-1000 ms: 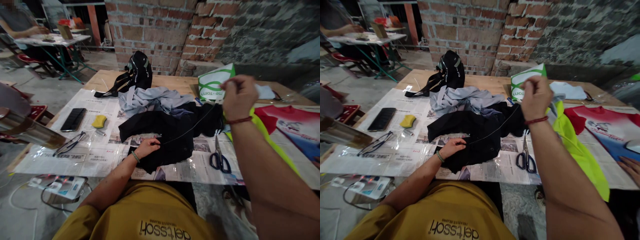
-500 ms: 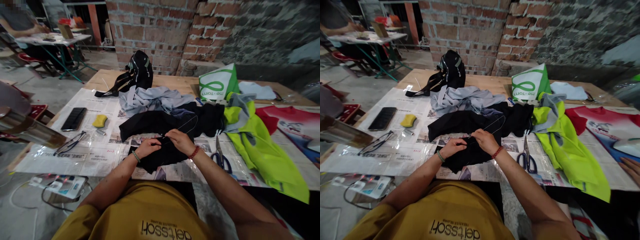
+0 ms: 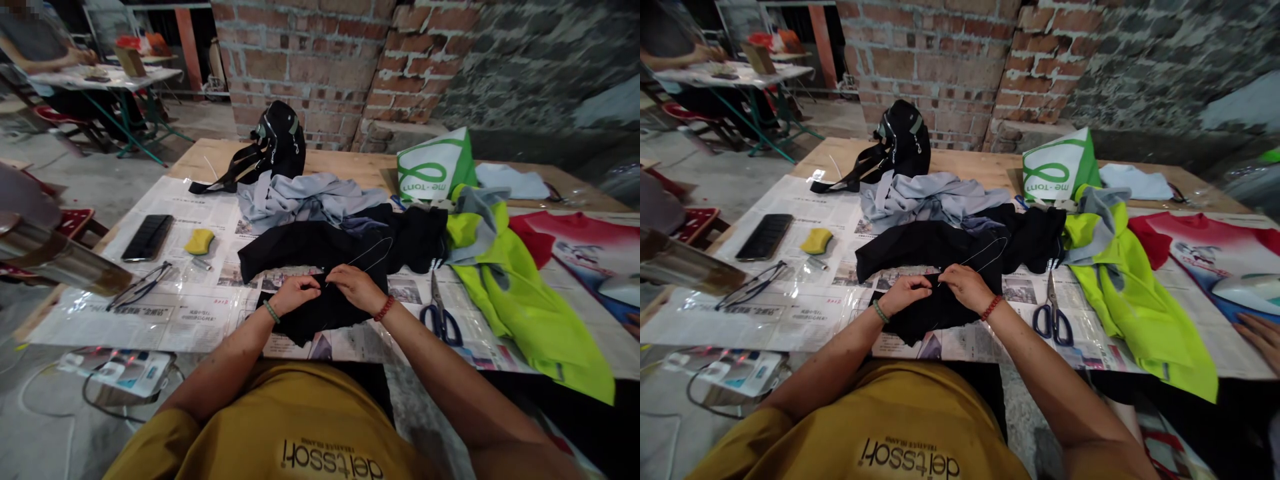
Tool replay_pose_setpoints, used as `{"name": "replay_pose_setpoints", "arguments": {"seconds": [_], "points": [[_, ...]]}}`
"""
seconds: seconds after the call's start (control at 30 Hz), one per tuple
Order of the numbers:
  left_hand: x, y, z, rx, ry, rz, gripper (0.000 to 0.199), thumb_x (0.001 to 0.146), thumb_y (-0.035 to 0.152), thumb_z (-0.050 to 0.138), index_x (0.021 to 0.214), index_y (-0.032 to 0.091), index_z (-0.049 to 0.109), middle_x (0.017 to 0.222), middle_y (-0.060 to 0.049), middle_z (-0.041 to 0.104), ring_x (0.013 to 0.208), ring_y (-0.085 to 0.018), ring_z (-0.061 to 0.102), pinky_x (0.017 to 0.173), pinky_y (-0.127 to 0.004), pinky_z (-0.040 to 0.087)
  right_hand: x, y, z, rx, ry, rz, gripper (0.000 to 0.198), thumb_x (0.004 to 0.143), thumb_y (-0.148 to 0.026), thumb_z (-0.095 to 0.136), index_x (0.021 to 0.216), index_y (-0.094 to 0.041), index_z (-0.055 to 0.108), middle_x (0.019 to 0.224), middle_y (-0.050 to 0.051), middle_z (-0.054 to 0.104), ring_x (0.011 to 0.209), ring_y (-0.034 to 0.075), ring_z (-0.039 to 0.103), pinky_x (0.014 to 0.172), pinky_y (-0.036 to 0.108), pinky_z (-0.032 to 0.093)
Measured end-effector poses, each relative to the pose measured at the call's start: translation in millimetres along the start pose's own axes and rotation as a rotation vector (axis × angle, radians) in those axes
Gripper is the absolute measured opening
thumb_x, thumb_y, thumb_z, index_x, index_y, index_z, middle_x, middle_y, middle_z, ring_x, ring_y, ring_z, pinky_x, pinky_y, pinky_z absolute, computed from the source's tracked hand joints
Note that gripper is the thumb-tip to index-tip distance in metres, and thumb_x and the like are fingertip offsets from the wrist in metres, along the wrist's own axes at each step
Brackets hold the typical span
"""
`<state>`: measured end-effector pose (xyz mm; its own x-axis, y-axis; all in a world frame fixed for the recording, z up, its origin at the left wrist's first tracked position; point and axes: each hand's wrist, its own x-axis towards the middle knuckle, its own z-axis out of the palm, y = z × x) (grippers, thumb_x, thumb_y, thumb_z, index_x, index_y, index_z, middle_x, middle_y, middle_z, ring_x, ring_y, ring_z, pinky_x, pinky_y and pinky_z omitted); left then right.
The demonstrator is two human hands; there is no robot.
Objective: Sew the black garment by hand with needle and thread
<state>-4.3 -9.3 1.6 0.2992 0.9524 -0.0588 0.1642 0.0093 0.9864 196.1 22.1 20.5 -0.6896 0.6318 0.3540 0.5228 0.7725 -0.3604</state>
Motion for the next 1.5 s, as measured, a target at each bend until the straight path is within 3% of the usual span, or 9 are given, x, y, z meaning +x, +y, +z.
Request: {"name": "replay_pose_setpoints", "arguments": {"seconds": [0.3, 0.47, 0.6, 0.77, 0.87, 1.17, 1.33, 1.5], "points": [[-0.3, -0.6, -0.7, 0.020, -0.022, 0.030, 0.012, 0.068, 0.022, 0.061, 0.073, 0.013, 0.067, 0.069, 0.000, 0.064, 0.066, -0.012, 0.055, 0.066, -0.022, 0.042, -0.3, -6.6, 2.5, 0.239, -0.009, 0.074, 0.025, 0.083, -0.014, 0.043, 0.090, -0.022, 0.066, 0.087, 0.005, 0.064, 0.081, 0.015, 0.060, 0.074, 0.028, 0.048], [-1.5, -0.4, -0.7, 0.025, -0.060, 0.049, 0.012, 0.070, 0.021, 0.060, 0.076, 0.013, 0.068, 0.073, -0.001, 0.066, 0.069, -0.012, 0.057, 0.069, -0.023, 0.043, 2.1, -8.8, 0.0, 0.598, 0.004, 0.391, 0.016, 0.080, -0.020, 0.050, 0.087, -0.021, 0.064, 0.081, 0.001, 0.067, 0.077, 0.014, 0.062, 0.074, 0.027, 0.047], [-2.5, 0.1, 0.2, 0.048, -0.090, 0.139, 0.013, 0.072, 0.022, 0.060, 0.079, 0.014, 0.068, 0.078, -0.003, 0.066, 0.073, -0.013, 0.058, 0.072, -0.024, 0.044, 5.1, -10.6, -5.0, 0.982, 0.001, 0.662, 0.023, 0.071, -0.024, 0.062, 0.094, -0.019, 0.059, 0.077, 0.000, 0.068, 0.065, 0.011, 0.061, 0.052, 0.020, 0.041], [-5.3, 3.5, 1.6, 0.122, -0.092, 0.295, 0.015, 0.077, 0.024, 0.059, 0.082, 0.014, 0.068, 0.079, -0.004, 0.064, 0.072, -0.012, 0.057, 0.070, -0.024, 0.044, 7.8, -15.7, -9.9, 1.247, -0.040, 0.815, 0.024, 0.064, -0.030, 0.070, 0.079, -0.015, 0.057, 0.070, 0.003, 0.068, 0.057, 0.010, 0.059, 0.043, 0.016, 0.031], [-6.7, 5.6, 2.3, 0.153, -0.088, 0.369, 0.015, 0.078, 0.024, 0.058, 0.083, 0.013, 0.068, 0.078, -0.005, 0.064, 0.072, -0.012, 0.057, 0.070, -0.024, 0.045, 9.4, -18.5, -11.3, 1.272, -0.074, 0.813, 0.026, 0.064, -0.035, 0.070, 0.072, -0.014, 0.057, 0.066, 0.002, 0.066, 0.056, 0.009, 0.057, 0.042, 0.016, 0.031], [-6.7, 5.3, 4.8, 0.302, -0.012, 0.501, 0.014, 0.082, 0.021, 0.056, 0.081, 0.014, 0.067, 0.075, -0.004, 0.063, 0.070, -0.012, 0.058, 0.068, -0.024, 0.045, 10.8, -21.8, 2.3, 1.103, 0.010, 0.838, 0.026, 0.068, -0.039, 0.062, 0.061, -0.016, 0.052, 0.046, -0.005, 0.048, 0.041, 0.005, 0.040, 0.041, 0.018, 0.025], [-6.2, 2.9, 7.9, 0.332, 0.043, 0.512, 0.012, 0.081, 0.020, 0.056, 0.081, 0.014, 0.067, 0.075, -0.004, 0.064, 0.070, -0.012, 0.058, 0.069, -0.024, 0.046, 7.6, -25.2, 10.4, 1.119, 0.086, 0.845, 0.021, 0.066, -0.034, 0.060, 0.059, -0.017, 0.050, 0.044, -0.006, 0.044, 0.042, 0.005, 0.038, 0.042, 0.018, 0.026], [-3.0, 1.9, 6.5, 0.347, 0.104, 0.473, 0.010, 0.080, 0.019, 0.057, 0.078, 0.016, 0.066, 0.073, -0.003, 0.064, 0.071, -0.013, 0.058, 0.071, -0.025, 0.046, 5.1, -33.4, 14.7, 1.072, 0.032, 0.815, 0.019, 0.067, -0.034, 0.059, 0.061, -0.017, 0.053, 0.048, -0.006, 0.046, 0.044, 0.006, 0.042, 0.044, 0.018, 0.030]]}}
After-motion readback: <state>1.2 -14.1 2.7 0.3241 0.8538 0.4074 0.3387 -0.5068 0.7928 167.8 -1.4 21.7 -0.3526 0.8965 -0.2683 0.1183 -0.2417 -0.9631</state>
